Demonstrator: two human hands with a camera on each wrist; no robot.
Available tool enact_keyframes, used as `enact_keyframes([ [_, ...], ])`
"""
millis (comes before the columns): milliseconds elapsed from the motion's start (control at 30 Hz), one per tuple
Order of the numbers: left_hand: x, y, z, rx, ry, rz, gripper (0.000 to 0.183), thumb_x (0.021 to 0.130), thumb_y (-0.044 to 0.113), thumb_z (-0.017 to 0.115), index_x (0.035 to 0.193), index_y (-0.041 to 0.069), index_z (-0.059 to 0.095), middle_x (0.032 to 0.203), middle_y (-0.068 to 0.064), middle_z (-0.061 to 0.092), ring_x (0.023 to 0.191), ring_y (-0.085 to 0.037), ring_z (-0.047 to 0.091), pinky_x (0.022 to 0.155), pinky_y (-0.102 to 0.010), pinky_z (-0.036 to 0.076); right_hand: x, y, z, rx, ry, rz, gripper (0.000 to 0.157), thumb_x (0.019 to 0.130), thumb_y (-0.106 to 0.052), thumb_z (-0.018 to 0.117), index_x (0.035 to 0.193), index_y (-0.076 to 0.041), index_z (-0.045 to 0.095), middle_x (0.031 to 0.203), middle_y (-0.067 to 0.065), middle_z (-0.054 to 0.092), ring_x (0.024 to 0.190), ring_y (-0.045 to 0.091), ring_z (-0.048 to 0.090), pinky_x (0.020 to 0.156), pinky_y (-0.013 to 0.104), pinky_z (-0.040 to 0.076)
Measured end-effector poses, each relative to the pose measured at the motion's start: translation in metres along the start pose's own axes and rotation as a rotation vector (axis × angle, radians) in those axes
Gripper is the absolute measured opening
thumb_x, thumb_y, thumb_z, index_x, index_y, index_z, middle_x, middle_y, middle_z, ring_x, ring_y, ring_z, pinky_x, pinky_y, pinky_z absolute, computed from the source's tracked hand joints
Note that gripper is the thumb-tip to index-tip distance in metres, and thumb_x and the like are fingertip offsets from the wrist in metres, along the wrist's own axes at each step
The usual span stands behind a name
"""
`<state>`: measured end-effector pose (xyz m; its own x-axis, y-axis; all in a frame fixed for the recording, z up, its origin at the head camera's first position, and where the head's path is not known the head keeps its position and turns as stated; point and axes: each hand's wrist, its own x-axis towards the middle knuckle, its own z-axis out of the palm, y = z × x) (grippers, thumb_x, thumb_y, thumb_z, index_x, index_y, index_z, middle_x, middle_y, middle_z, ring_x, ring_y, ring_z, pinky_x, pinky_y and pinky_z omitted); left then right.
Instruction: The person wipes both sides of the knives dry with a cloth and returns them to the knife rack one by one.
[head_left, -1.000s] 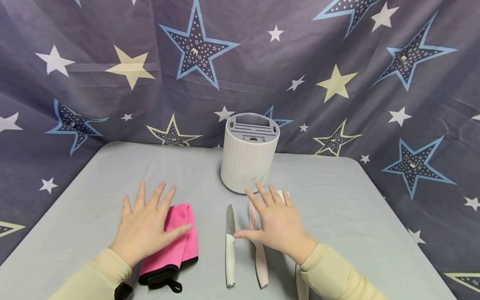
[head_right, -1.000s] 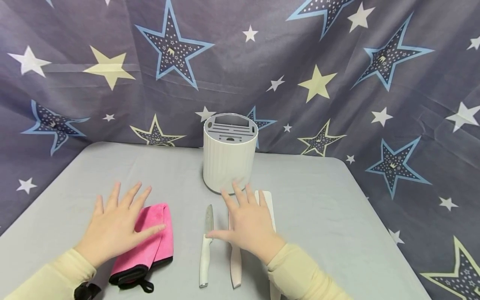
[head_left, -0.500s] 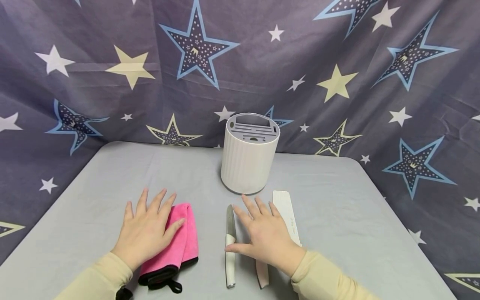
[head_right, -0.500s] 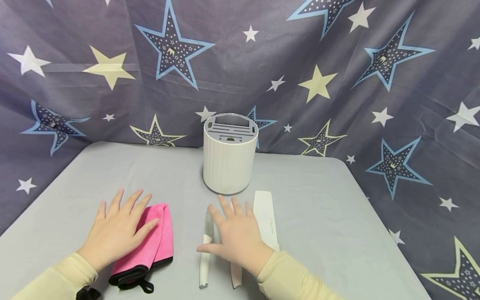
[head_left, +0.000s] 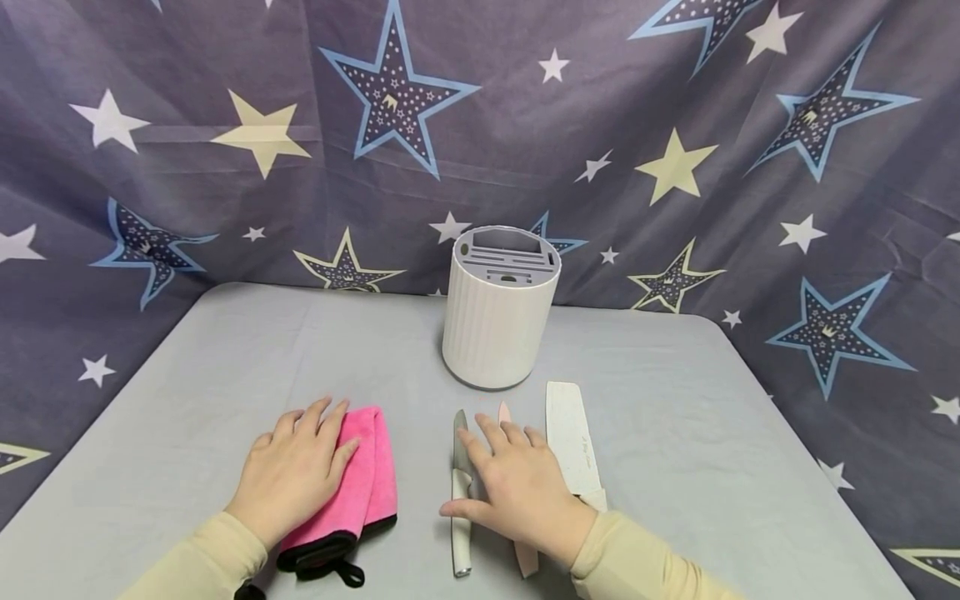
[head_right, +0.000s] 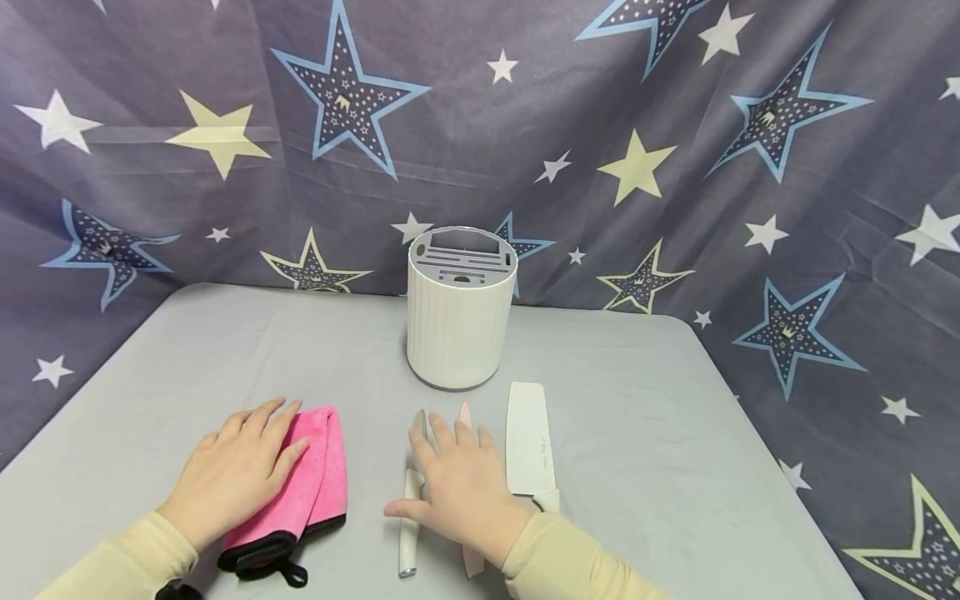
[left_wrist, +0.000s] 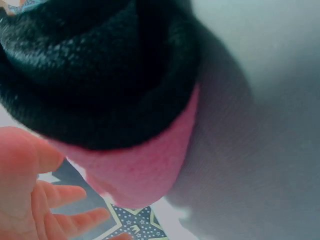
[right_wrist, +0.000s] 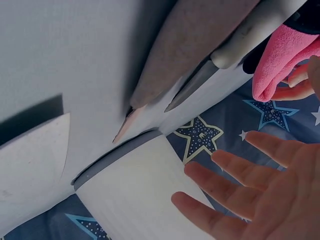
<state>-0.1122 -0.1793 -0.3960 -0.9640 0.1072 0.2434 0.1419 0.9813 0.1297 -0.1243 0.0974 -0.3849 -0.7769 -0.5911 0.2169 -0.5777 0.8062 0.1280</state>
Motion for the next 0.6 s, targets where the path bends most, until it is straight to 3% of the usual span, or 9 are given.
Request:
enact_keyframes([
  [167,-0.001,-0.001,0.002,-0.023,0.001,-0.024,0.055,0.098,0.035,0.055,0.140,-0.001,0.050,0.130,-0.023,0.058,0.112,-0.043,0.056,0.077,-0.059,0.051,-0.002,-0.004,0.004,-0.043,0.037,-0.016,0.081,0.078,-0.080,0.056,0.128,-0.016,0.064,0.132,0.007,0.063,0.108,0.024,0.064,0.081,0.041,0.053],
  [333,-0.002,-0.001,0.004,-0.053,-0.043,-0.068,0.062,0.099,0.036,0.054,0.140,-0.010,0.045,0.124,-0.027,0.061,0.112,-0.046,0.058,0.076,-0.060,0.053,-0.003,-0.006,0.006,-0.080,0.067,-0.035,0.073,0.079,-0.080,0.055,0.108,-0.014,0.066,0.114,0.003,0.065,0.088,0.019,0.063,0.061,0.032,0.050],
  [500,-0.001,-0.003,0.005,-0.078,-0.095,-0.103,0.066,0.100,0.037,0.053,0.140,-0.015,0.041,0.120,-0.032,0.062,0.109,-0.049,0.059,0.076,-0.062,0.053,-0.003,-0.009,0.008,-0.091,0.043,-0.028,0.065,0.079,-0.080,0.054,0.088,-0.016,0.061,0.086,-0.002,0.054,0.071,0.016,0.052,0.049,0.028,0.038],
  [600,0.000,-0.005,0.006,-0.088,-0.127,-0.116,0.069,0.100,0.038,0.052,0.139,-0.018,0.039,0.116,-0.035,0.062,0.104,-0.050,0.061,0.074,-0.062,0.052,-0.003,-0.011,0.010,-0.083,0.001,-0.018,0.063,0.080,-0.080,0.054,0.080,-0.016,0.057,0.077,-0.003,0.048,0.066,0.015,0.048,0.046,0.027,0.035],
])
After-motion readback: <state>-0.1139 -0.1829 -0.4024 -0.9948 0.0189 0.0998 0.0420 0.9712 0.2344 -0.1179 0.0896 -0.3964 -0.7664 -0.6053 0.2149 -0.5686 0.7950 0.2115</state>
